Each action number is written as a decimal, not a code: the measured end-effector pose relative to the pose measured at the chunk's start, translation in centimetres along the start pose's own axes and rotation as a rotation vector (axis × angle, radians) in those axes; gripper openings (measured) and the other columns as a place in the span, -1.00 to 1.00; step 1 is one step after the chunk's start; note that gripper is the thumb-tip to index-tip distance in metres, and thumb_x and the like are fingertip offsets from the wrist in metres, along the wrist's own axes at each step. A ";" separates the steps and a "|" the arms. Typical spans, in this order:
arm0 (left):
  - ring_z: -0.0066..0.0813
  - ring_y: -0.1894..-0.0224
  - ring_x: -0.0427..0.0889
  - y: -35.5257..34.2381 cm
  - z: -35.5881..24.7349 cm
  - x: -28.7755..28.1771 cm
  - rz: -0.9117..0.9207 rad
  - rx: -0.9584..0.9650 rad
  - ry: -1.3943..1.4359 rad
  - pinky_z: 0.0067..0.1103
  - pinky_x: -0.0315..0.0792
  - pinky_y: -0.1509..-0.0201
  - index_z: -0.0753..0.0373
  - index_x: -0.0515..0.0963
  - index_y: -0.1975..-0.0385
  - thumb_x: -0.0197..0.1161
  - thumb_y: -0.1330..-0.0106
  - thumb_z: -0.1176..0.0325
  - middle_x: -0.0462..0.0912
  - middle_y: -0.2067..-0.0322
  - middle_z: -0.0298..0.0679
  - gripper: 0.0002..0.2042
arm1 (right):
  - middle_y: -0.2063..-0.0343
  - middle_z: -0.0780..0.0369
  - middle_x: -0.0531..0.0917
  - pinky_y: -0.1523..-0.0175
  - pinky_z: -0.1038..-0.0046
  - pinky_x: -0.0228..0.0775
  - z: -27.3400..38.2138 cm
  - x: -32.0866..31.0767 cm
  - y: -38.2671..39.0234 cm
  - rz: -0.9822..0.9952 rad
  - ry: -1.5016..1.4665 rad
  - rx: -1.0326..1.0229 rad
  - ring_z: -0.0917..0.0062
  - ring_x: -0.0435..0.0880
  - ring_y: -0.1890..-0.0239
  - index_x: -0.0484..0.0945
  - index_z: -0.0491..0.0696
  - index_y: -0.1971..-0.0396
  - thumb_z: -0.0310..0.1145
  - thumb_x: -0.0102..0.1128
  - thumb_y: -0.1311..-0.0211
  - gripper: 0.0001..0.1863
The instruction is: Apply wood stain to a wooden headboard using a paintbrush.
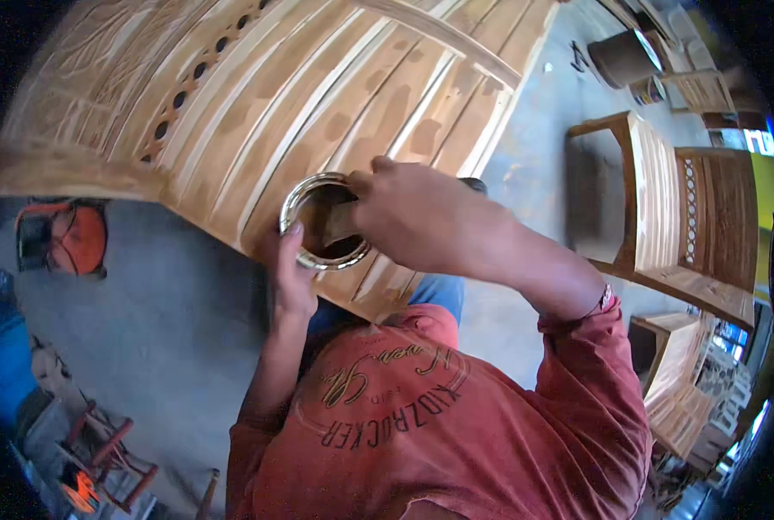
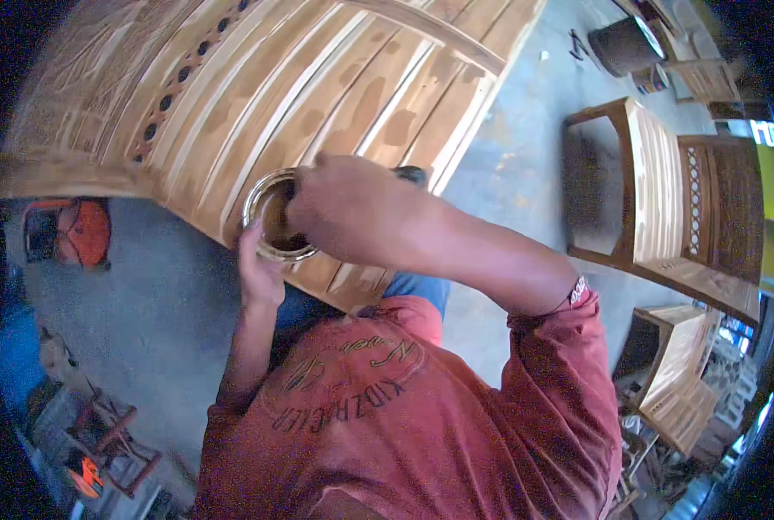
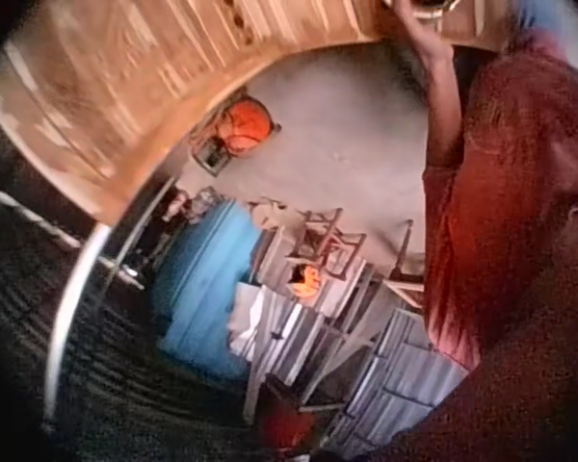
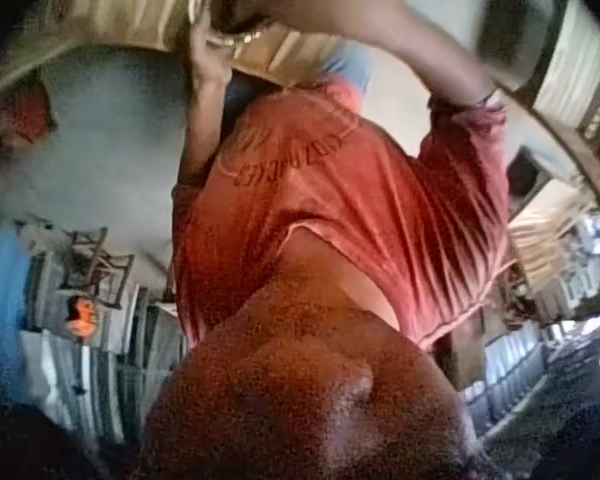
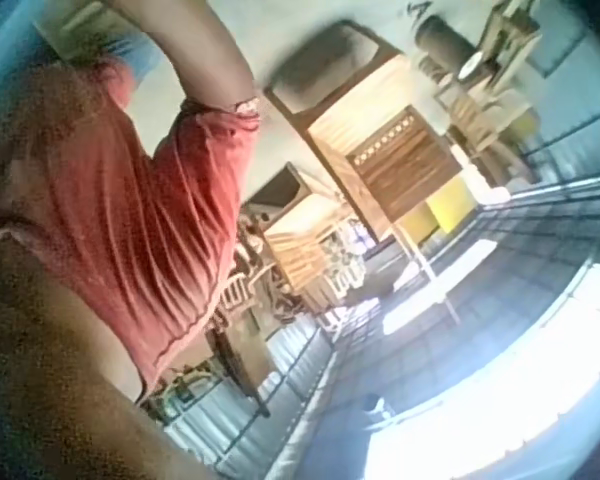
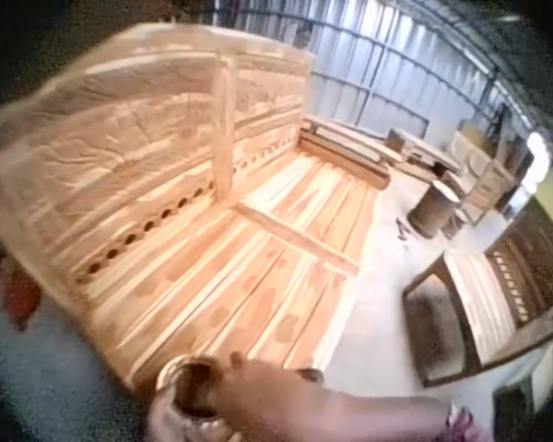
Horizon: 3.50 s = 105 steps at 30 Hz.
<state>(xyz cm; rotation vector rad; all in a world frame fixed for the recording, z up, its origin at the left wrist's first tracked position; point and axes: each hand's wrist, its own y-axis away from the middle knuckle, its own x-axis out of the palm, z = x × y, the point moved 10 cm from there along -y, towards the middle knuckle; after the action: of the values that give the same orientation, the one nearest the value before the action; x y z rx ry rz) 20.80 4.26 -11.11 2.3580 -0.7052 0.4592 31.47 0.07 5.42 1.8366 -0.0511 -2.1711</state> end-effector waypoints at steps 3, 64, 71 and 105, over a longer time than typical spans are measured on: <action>-0.36 0.00 0.51 -0.2 -0.1 -0.3 -0.042 -0.041 0.086 -0.41 0.47 0.04 0.19 0.33 -0.12 0.00 -0.23 0.09 0.50 0.01 -0.18 -0.51 | 0.41 0.17 0.58 0.31 0.49 0.42 -2.8 0.2 2.6 0.019 -0.205 0.054 0.43 0.55 0.39 0.60 -0.11 0.23 -0.44 0.05 -0.15 -0.78; -0.28 -0.02 0.49 2.2 -1.9 -7.1 0.009 0.076 0.357 -0.41 0.39 -0.05 0.28 0.32 -0.12 -0.05 -0.21 0.11 0.48 -0.02 -0.08 -0.48 | 0.62 0.31 0.49 0.53 0.53 0.29 -33.4 9.9 10.3 -0.292 -0.192 0.730 0.57 0.36 0.67 0.49 0.05 -0.07 -0.34 0.05 -0.12 -0.56; -0.27 -0.01 0.49 2.2 -1.8 -7.7 -0.088 0.050 0.319 -0.41 0.38 -0.04 0.28 0.32 -0.11 -0.06 -0.21 0.13 0.49 -0.01 -0.08 -0.50 | 0.55 0.27 0.57 0.52 0.50 0.33 -34.5 11.7 8.8 -0.421 0.223 0.299 0.54 0.43 0.66 0.45 0.14 -0.11 -0.42 0.07 -0.15 -0.54; -0.25 0.00 0.50 1.4 -1.1 -7.9 -0.093 0.035 0.311 -0.38 0.42 -0.01 0.28 0.34 -0.08 -0.04 -0.20 0.16 0.50 0.03 -0.08 -0.53 | 0.78 0.34 0.37 0.65 0.57 0.16 -28.3 11.2 6.6 -0.218 -0.666 0.980 0.65 0.25 0.77 0.54 -0.12 0.69 -0.24 0.13 -0.06 -0.72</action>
<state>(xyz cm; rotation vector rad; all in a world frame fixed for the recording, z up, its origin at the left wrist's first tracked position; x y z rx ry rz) 13.57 6.98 -13.42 2.2689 -0.4443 0.7809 58.71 -4.41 -9.08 1.3619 -1.2987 -3.1365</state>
